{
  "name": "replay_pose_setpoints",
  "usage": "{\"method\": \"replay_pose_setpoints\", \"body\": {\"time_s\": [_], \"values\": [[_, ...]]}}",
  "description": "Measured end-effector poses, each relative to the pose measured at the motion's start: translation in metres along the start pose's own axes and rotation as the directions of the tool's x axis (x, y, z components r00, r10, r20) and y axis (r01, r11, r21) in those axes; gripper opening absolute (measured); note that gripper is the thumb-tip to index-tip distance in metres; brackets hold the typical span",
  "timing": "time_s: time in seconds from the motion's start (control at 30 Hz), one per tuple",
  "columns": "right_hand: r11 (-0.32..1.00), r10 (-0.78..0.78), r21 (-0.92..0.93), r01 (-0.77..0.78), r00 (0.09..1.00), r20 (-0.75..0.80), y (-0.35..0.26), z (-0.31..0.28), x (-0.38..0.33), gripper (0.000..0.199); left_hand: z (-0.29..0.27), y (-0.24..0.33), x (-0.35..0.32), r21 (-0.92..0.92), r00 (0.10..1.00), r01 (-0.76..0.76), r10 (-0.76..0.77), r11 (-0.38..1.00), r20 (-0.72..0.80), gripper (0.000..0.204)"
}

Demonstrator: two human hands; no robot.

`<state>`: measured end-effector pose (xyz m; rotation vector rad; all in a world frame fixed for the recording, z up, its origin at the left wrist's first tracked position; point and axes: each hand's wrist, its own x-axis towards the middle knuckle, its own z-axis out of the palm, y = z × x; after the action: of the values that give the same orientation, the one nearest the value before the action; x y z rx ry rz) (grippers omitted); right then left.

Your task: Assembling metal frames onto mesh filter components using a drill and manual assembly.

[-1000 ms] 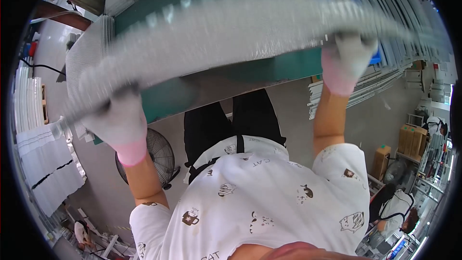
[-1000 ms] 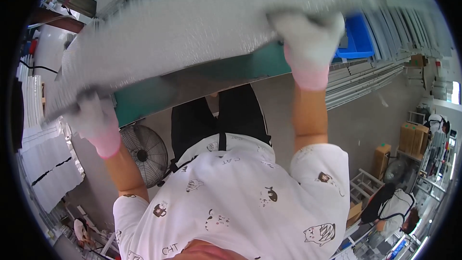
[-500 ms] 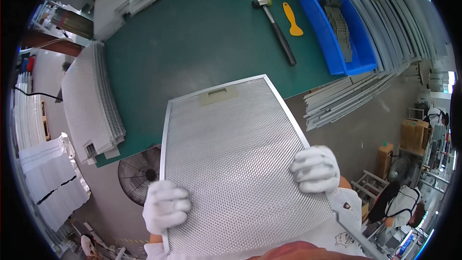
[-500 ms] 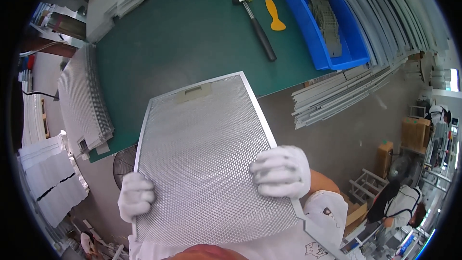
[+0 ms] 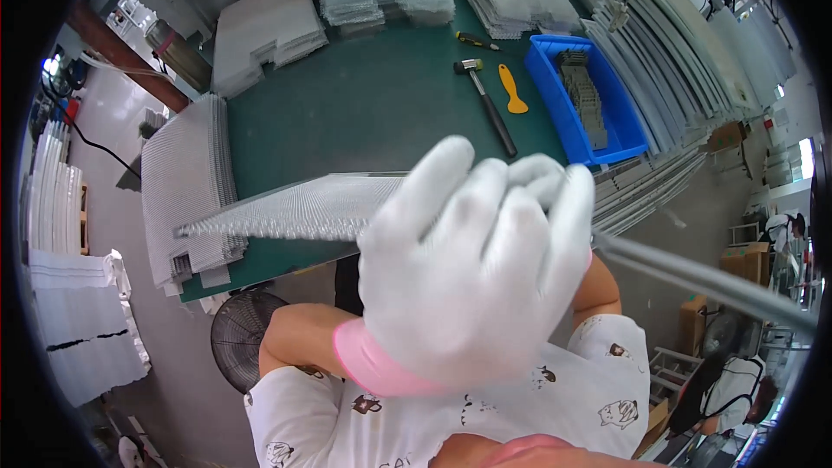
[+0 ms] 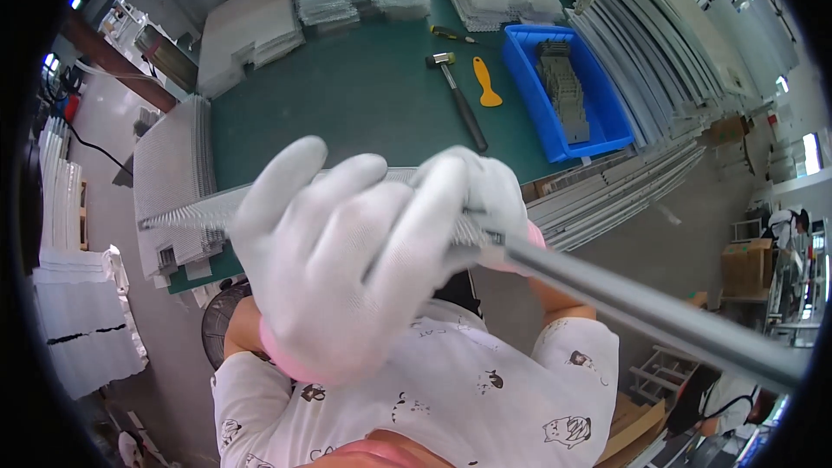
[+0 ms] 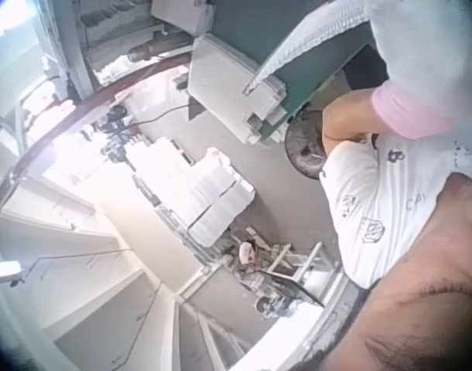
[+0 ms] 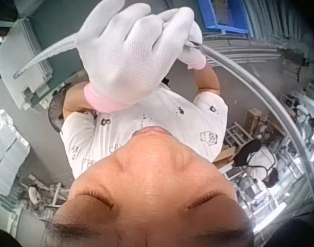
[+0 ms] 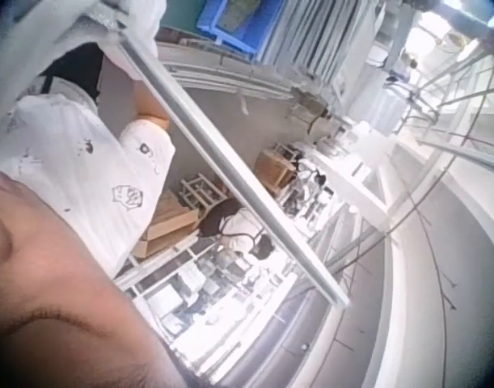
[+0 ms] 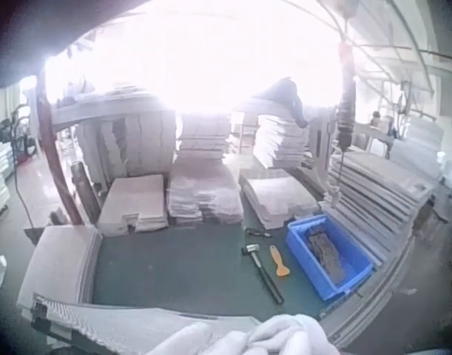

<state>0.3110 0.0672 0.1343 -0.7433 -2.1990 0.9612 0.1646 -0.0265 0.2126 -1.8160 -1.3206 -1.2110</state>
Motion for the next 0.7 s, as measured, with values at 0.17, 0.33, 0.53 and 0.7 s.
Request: {"method": "replay_pose_setpoints", "body": {"time_s": [0.17, 0.33, 0.53, 0.7], "values": [[0.903, -0.001, 0.410, -0.127, 0.955, 0.297, 0.002, -0.006, -0.006, 0.021, 0.000, 0.044, -0.008, 0.152, 0.954, 0.180, -0.210, 0.972, 0.214, 0.014], [0.948, 0.242, 0.083, -0.306, 0.869, 0.432, 0.064, -0.046, 0.085, 0.044, -0.025, 0.051, -0.043, -0.171, 0.944, 0.098, -0.037, 0.980, 0.328, 0.034], [0.519, 0.482, -0.715, -0.468, 0.852, -0.207, 0.250, -0.025, 0.183, 0.044, -0.032, 0.064, -0.059, -0.200, 0.947, 0.099, -0.031, 0.975, 0.320, 0.022], [0.740, 0.584, -0.399, -0.542, 0.811, -0.019, 0.252, -0.037, 0.183, 0.034, -0.040, 0.075, -0.078, -0.195, 0.916, 0.190, -0.103, 0.962, 0.388, 0.037]]}}
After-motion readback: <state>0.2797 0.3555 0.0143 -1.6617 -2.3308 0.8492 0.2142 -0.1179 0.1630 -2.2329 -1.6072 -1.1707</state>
